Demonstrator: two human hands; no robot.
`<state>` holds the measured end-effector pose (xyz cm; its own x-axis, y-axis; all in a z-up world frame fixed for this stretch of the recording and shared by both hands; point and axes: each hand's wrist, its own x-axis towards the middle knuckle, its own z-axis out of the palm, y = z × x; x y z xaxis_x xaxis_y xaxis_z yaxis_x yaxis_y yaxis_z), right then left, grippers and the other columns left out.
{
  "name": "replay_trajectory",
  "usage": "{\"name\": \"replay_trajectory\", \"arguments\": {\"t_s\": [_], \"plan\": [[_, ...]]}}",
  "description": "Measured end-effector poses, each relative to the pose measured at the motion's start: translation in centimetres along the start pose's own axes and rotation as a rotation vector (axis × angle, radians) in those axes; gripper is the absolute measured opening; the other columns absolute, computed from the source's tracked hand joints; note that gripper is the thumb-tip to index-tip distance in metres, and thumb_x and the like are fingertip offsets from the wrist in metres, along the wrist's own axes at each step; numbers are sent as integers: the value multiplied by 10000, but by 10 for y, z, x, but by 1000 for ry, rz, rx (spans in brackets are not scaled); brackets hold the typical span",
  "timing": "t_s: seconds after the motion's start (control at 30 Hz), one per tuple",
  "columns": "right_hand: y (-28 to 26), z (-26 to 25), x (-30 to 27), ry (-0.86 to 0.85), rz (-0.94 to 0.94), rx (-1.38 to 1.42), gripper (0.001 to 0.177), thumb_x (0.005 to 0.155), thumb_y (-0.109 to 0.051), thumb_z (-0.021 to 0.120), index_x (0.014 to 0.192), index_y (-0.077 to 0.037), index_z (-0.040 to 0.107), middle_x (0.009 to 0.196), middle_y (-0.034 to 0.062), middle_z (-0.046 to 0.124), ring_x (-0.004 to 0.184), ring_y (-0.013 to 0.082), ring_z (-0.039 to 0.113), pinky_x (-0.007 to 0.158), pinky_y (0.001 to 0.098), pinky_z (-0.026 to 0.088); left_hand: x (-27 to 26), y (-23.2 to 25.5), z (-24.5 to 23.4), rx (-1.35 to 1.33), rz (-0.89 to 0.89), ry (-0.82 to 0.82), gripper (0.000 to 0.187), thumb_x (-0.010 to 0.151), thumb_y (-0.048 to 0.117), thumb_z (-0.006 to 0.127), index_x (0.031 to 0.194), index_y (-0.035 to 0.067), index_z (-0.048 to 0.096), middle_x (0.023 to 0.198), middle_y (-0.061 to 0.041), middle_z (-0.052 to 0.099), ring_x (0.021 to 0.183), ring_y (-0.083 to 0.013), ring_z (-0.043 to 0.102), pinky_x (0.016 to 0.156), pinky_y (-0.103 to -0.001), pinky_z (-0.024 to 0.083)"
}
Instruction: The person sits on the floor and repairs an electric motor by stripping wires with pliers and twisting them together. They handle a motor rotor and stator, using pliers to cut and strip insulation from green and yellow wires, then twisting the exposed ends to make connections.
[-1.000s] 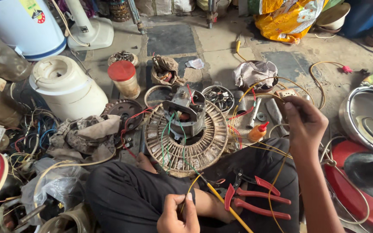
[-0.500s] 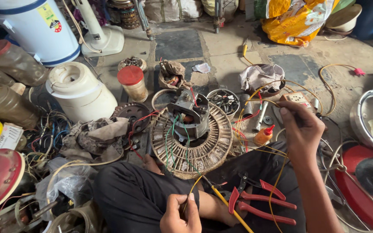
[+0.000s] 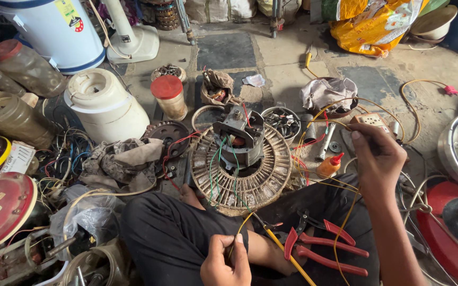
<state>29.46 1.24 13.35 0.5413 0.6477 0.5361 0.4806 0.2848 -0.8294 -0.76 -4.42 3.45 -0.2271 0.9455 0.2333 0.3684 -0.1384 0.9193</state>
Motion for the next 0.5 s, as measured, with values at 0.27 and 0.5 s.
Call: {"name": "replay_trajectory", "arguments": {"t_s": [0.27, 0.5], "plan": [[-9, -2, -3, 6, -25, 77, 143, 1065, -7, 636, 1177, 29, 716, 1015, -35, 651, 873, 15, 522, 765, 182, 399, 0, 0, 0, -16, -32, 0, 184, 822, 169, 767, 757, 64, 630, 554, -71, 705, 470, -129, 726, 447, -283, 522], [3, 2, -2, 11, 8, 70, 147, 1048, -9, 667, 1178, 34, 720, 931, -50, 620, 819, 10, 492, 713, 183, 382, 0, 0, -1, 1, 13, 7, 172, 821, 163, 765, 767, 66, 633, 597, -67, 732, 549, -116, 767, 481, -271, 555]]}}
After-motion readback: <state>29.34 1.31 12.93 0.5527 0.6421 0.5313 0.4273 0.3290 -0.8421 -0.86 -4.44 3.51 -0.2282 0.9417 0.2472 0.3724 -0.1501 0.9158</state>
